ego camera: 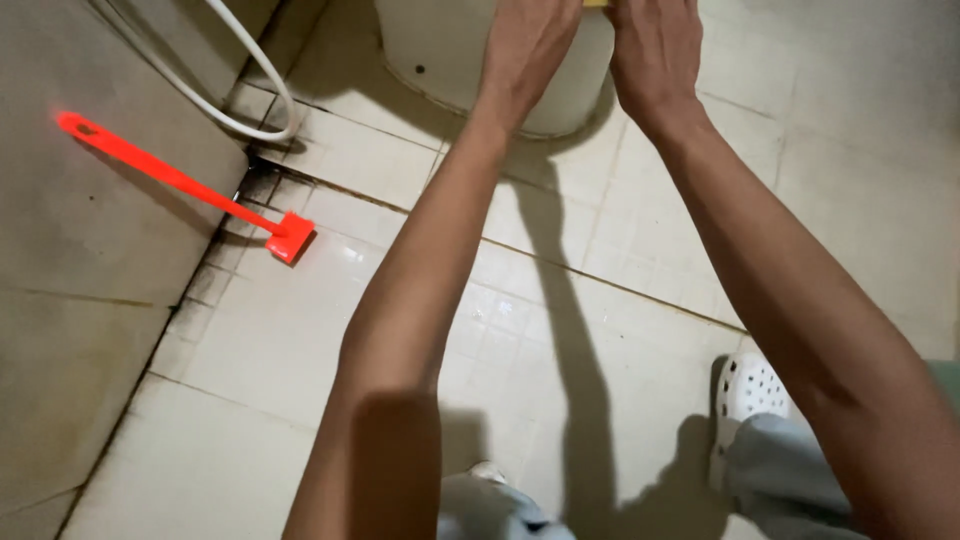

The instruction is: The person cleans a white toilet using a yellow sponge. They scrub the rim, the underside of the seat, and the exterior base of the toilet bowl. The person also rinses their hands under a handheld bidet sprayer.

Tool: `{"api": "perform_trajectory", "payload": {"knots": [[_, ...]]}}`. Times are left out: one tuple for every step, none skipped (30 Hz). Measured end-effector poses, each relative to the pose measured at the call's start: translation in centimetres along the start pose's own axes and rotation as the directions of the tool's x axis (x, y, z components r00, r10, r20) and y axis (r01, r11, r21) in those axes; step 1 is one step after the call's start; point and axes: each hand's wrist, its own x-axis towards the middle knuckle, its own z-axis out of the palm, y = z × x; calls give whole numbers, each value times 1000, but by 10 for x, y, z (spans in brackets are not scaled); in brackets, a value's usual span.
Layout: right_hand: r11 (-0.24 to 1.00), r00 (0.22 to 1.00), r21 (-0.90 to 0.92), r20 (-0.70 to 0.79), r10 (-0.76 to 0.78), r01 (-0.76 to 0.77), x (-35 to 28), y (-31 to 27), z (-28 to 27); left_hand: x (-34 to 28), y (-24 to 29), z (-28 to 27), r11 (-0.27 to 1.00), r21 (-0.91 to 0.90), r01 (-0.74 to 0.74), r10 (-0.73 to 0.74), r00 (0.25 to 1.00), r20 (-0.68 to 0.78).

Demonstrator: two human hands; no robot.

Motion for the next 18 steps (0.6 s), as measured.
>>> {"api": "perform_trajectory", "payload": {"knots": [[1000, 1000, -4, -3, -8, 8, 1, 20, 14, 1, 4, 4, 1000, 1, 7, -7, 1000, -7], [967, 967, -156, -129, -222, 201, 3, 40, 27, 3, 9, 7, 1000, 29, 12, -6, 981, -195], [873, 865, -322, -228, -446, 365, 15, 54, 43, 7, 3, 10, 997, 72, 32, -2, 925, -381], [867, 853, -323, -241, -464, 380, 14, 47, 32, 10, 9, 3, 995, 86, 48, -10, 919, -394], [850, 820, -351, -285, -497, 393, 13, 38, 26, 11, 10, -2, 993, 96, 72, -10, 848, -530], [833, 783, -379, -328, -528, 403, 11, 32, 20, 13, 13, -6, 990, 105, 91, 0, 756, -654], [841, 791, -367, -327, -517, 397, 13, 41, 32, 16, 9, 13, 991, 108, 83, 6, 766, -643], [893, 852, -262, -292, -434, 366, 14, 51, 45, 21, 7, 35, 998, 18, 57, -42, 886, -461], [935, 910, -176, -235, -342, 306, 6, 73, 52, 27, 22, 59, 994, -98, 36, -61, 964, -258], [941, 921, -186, -220, -321, 283, -4, 83, 45, 22, 40, 56, 992, -122, 17, -47, 967, -248], [947, 938, -160, -168, -303, 277, 5, 76, 45, 18, 32, 47, 998, -48, 42, -55, 947, -316], [954, 952, -134, -114, -285, 270, 13, 66, 42, 12, 23, 36, 997, 25, 71, -56, 922, -382], [953, 947, -118, -127, -295, 281, 14, 59, 41, 11, 19, 33, 996, 48, 79, -54, 923, -382], [929, 913, -162, -192, -359, 332, 15, 55, 40, 10, 17, 29, 992, 81, 98, -64, 934, -352], [906, 881, -221, -240, -408, 360, 9, 61, 34, 12, 29, 29, 990, 92, 104, -70, 945, -318], [909, 883, -218, -241, -402, 354, 7, 65, 34, 11, 32, 23, 991, 93, 98, -64, 947, -314], [925, 901, -163, -221, -374, 344, 8, 65, 35, 9, 30, 17, 984, 141, 113, -66, 951, -302], [937, 916, -108, -199, -347, 331, 8, 64, 35, 6, 28, 10, 974, 189, 127, -68, 954, -291]]}}
